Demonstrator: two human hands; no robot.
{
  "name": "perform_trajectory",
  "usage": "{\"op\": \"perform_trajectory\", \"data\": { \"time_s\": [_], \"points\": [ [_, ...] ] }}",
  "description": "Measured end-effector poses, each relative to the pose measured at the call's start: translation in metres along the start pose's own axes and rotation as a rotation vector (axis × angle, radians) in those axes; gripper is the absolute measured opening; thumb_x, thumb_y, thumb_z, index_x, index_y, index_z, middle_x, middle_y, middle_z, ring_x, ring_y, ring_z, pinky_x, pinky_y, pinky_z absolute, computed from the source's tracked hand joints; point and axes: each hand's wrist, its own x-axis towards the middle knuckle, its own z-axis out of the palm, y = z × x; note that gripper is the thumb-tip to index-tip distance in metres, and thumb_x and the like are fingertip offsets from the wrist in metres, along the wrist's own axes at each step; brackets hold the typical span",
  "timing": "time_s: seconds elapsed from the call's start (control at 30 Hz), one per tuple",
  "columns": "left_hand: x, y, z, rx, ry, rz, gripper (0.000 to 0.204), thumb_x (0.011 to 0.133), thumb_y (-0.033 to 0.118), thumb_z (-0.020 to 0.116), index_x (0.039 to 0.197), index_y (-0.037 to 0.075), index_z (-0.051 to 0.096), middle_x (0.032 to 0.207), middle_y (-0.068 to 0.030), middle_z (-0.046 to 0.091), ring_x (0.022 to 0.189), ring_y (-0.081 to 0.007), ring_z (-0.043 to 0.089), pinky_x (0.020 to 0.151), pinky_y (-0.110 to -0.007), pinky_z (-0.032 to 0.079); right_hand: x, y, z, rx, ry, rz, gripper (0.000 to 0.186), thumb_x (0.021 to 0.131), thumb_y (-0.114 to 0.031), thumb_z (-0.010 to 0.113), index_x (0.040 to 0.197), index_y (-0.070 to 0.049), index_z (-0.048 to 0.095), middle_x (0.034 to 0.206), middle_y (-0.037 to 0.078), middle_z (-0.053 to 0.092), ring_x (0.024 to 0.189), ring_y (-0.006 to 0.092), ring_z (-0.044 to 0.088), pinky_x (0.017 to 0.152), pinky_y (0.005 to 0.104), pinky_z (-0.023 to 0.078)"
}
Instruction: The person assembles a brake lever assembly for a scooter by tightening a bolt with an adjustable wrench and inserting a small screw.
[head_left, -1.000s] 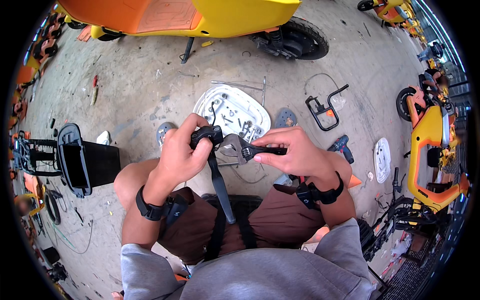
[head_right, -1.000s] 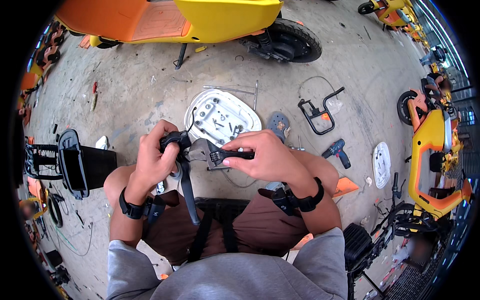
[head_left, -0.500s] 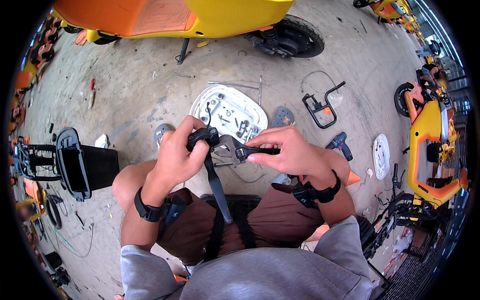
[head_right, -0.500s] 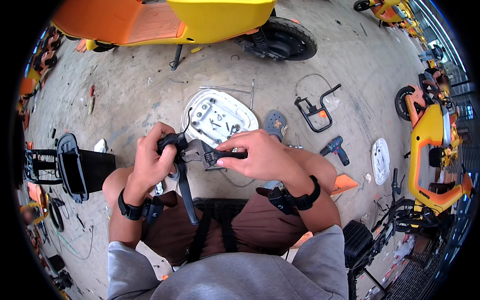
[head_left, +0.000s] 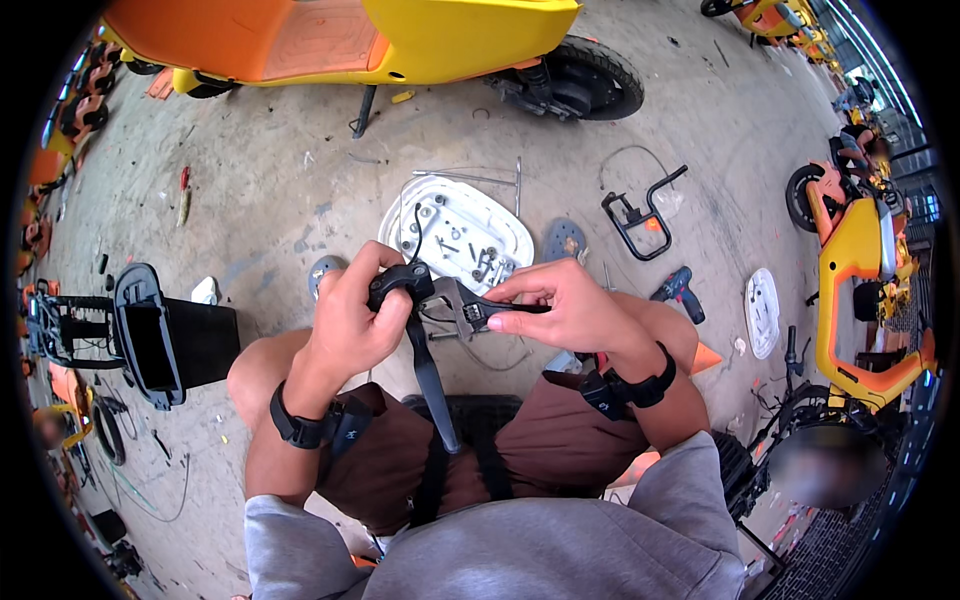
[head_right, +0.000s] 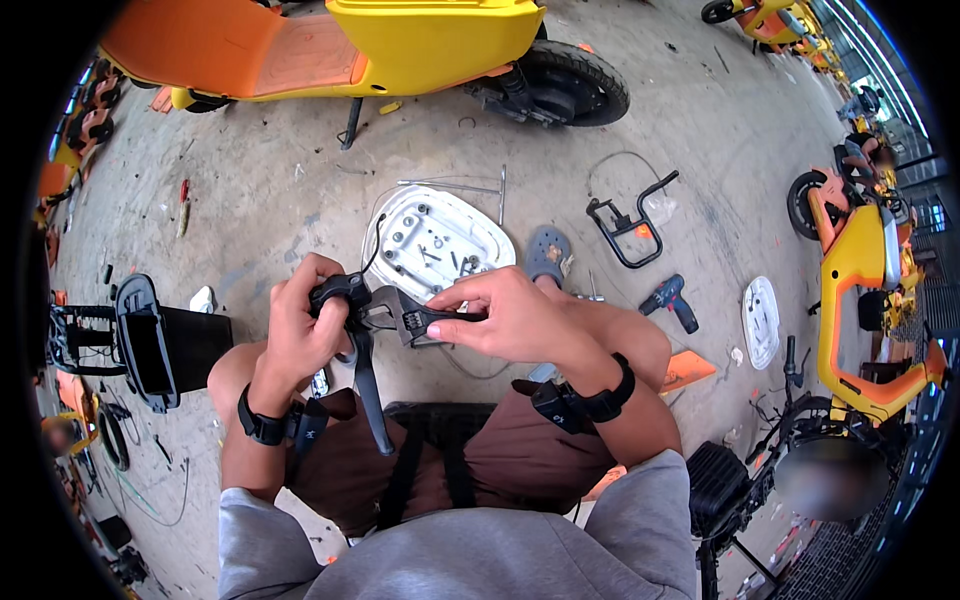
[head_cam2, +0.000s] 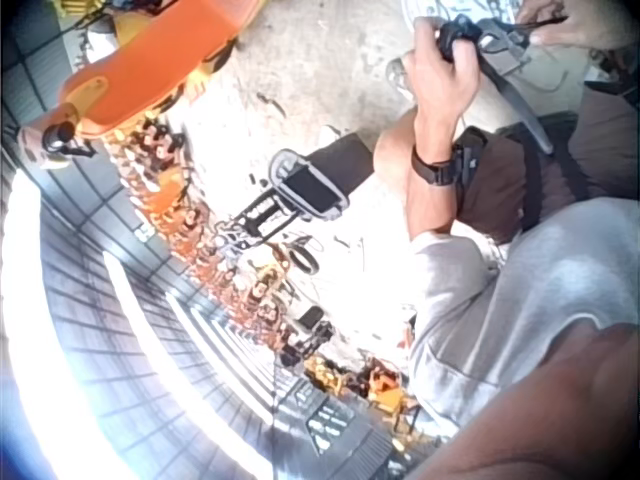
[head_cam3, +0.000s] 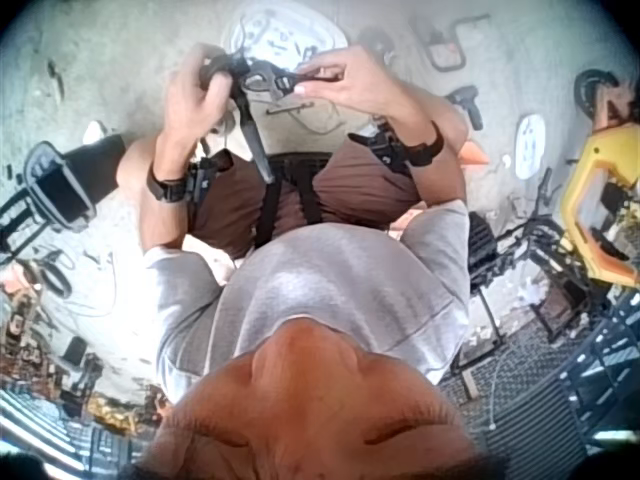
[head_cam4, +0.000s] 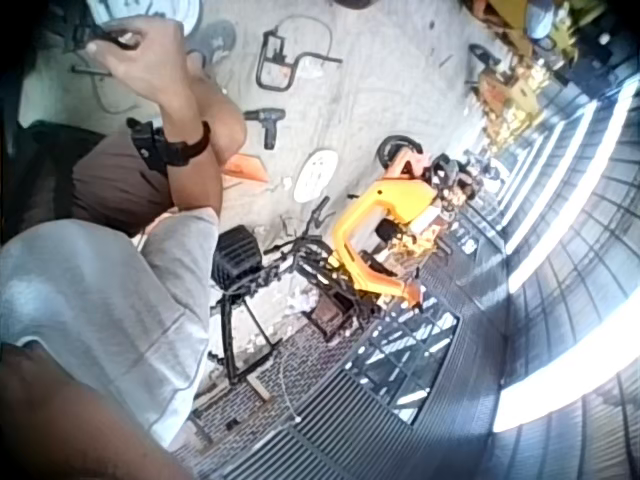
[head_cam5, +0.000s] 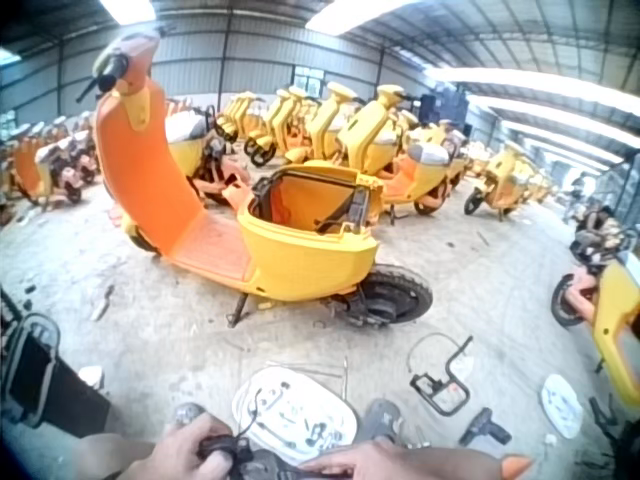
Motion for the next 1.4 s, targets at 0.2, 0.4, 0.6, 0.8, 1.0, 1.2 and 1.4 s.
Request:
{"op": "perform_trajectory", "data": {
  "time_s": [0.2,0.4,0.6,0.8,1.0,1.2,1.4],
  "points": [
    [0.001,0.001,0.0,0.019,0.012,0.021,0.015,0.074,0.003,0.055,0.088,-0.001,0.056,0.052,-0.0105,0.049,0.041,-0.022,0.049,0.045,-0.032,0.04,-0.001,0.003,-0.001,0.03,0.0,-0.016,0.029,0.083,-0.01,0.077,0.107,0.004,0.07,0.089,0.004,0.07,0.072,0.0032,0.055,0.066,0.0214,0.046],
    [0.001,-0.001,0.0,0.046,-0.003,0.121,0.016,0.071,0.003,0.055,0.087,-0.001,0.057,0.052,-0.011,0.05,0.041,-0.0242,0.05,0.045,-0.033,0.04,-0.002,0.003,-0.002,0.156,-0.044,0.068,0.029,0.084,-0.012,0.077,0.108,0.004,0.069,0.087,0.004,0.07,0.071,0.0033,0.057,0.063,0.0205,0.046],
    [0.001,-0.002,0.003,0.084,-0.032,0.208,0.015,0.07,0.001,0.056,0.085,-0.001,0.057,0.054,-0.0112,0.053,0.041,-0.0248,0.052,0.044,-0.034,0.041,-0.004,-0.007,-0.006,0.248,-0.104,0.207,0.03,0.084,-0.013,0.077,0.109,0.003,0.07,0.083,0.004,0.069,0.069,0.0029,0.057,0.06,0.0193,0.043],
    [0.003,0.0,0.002,0.064,0.011,0.14,0.015,0.071,0.001,0.055,0.086,-0.001,0.057,0.054,-0.0112,0.052,0.042,-0.0246,0.05,0.045,-0.033,0.041,-0.004,0.005,-0.003,0.009,0.012,-0.031,0.032,0.082,-0.016,0.078,0.108,0.002,0.07,0.089,0.006,0.071,0.072,0.005,0.058,0.063,0.0218,0.045],
    [0.002,-0.002,0.003,0.077,0.014,0.12,0.015,0.072,0.002,0.055,0.087,0.0,0.057,0.053,-0.011,0.05,0.041,-0.0237,0.049,0.045,-0.033,0.04,-0.005,-0.006,-0.003,-0.131,0.055,-0.044,0.032,0.08,-0.022,0.078,0.106,-0.003,0.072,0.095,0.009,0.073,0.079,0.017,0.067,0.072,0.0283,0.053],
    [0.003,0.001,0.003,0.096,0.021,0.079,0.013,0.074,0.003,0.05,0.085,-0.002,0.054,0.05,-0.0078,0.047,0.042,-0.0153,0.047,0.045,-0.029,0.038,-0.006,-0.011,0.0,-0.205,0.106,-0.107,0.031,0.079,-0.02,0.077,0.105,-0.003,0.072,0.093,0.011,0.072,0.079,0.022,0.069,0.072,0.0298,0.054],
    [0.005,-0.002,0.003,0.129,0.023,0.073,0.013,0.074,0.005,0.054,0.086,0.0,0.055,0.049,-0.0098,0.047,0.041,-0.0223,0.051,0.045,-0.033,0.04,-0.006,-0.003,0.007,-0.293,0.186,-0.254,0.028,0.078,-0.016,0.078,0.101,-0.001,0.073,0.087,0.011,0.071,0.075,0.0232,0.068,0.066,0.0305,0.053]
  ]
}}
